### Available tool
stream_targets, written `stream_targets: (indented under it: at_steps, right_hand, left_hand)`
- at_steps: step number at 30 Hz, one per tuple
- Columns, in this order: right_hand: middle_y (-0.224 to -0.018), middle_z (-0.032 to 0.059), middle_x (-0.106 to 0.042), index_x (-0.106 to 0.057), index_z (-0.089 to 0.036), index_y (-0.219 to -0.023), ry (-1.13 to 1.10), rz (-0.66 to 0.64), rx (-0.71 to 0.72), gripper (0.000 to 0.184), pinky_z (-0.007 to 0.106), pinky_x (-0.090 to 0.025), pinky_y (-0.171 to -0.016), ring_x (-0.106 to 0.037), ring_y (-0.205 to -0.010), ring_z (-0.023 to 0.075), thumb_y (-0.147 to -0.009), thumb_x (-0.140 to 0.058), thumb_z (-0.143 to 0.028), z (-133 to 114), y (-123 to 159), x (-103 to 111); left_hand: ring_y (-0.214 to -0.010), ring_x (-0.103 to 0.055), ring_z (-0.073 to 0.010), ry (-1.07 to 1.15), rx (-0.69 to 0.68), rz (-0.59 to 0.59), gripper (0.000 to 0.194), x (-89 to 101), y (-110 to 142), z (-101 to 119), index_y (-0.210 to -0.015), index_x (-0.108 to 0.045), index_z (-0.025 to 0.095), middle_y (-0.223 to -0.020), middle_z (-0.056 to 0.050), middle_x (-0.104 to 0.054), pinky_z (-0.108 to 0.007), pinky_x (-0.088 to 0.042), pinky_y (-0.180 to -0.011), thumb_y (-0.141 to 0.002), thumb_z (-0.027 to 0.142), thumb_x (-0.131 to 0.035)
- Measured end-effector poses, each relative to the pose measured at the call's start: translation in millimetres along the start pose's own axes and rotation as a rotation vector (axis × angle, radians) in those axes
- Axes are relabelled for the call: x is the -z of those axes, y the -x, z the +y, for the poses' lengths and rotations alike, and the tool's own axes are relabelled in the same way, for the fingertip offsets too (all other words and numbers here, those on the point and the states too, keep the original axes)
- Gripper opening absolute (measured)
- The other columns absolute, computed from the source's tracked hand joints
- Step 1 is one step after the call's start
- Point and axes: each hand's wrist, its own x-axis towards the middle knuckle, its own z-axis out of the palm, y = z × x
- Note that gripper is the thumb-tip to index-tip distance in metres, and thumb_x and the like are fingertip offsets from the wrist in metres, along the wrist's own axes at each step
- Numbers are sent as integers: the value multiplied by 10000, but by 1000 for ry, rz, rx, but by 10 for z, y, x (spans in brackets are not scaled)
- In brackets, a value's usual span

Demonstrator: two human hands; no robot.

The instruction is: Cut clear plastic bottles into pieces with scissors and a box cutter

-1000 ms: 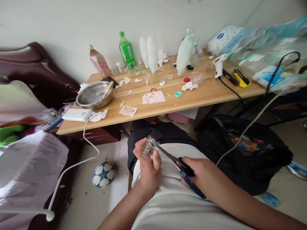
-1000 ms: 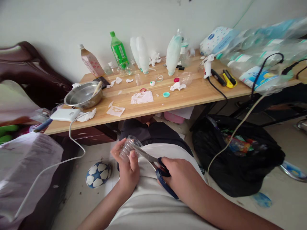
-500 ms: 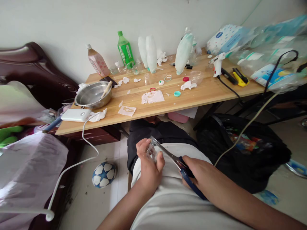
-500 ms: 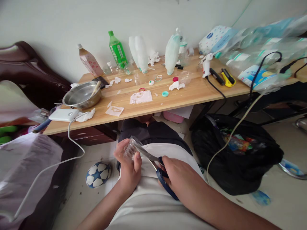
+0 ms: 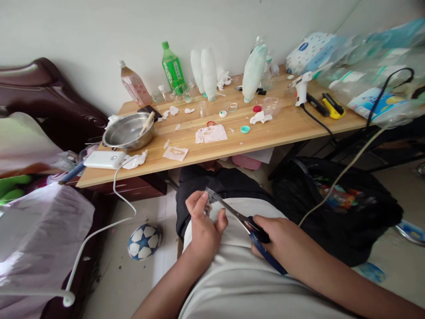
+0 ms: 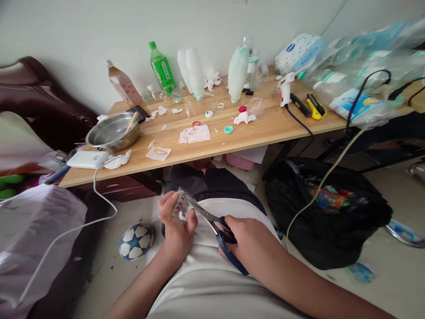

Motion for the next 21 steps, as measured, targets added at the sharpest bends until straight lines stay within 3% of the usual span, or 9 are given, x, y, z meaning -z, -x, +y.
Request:
stream_targets:
  at_steps: [7,11,15,19,21]
  right_hand:
    - [-731,48,-708,-535,-220,-702,49,18,-9,90,267,-283,-595,-629,-701,211,-744,-616,-219,34,-9,3]
    - [-755,51,-723,-552,-218,-714,45,7,-3,89,269,-282,-593,-645,-712,219,-754,-630,-212,56,-18,9]
    - [-798,60,-734,-555,-218,-745,81,24,-15,83,275,-298,-611,-678,-776,248,-778,-625,-188,65,-21,-4]
    - [-819,63,-728,-547,-216,-788,100,24,5,81,281,-332,-633,-686,-788,251,-821,-610,-179,88,-19,-35]
    - [-833,66,-728,-543,-215,-810,105,22,19,72,286,-341,-640,-691,-798,255,-843,-596,-177,104,-18,-45]
  left_hand:
    - [-1052,-562,-227,-57,-40,16,686,14,-20,-57,-1473,-308,255,-1239,-137,-444,-337,-545,-750,-881,174,-646]
    - [-1133,-542,-255,39,52,-32,588,47,4,-68,-1415,-371,265,-1274,-143,-450,-372,-553,-798,-897,244,-649]
    - [-1160,-543,-273,290,333,-45,417,88,-4,45,-1344,-472,281,-1334,-138,-448,-373,-571,-798,-967,452,-521]
    - [-851,-596,-164,714,810,-6,434,89,-99,202,-1401,-380,383,-1239,-74,-520,-242,-537,-565,-992,513,-447]
    - [-770,-576,-136,802,931,-22,422,74,-146,238,-1365,-397,374,-1144,-47,-559,-216,-516,-530,-976,494,-511]
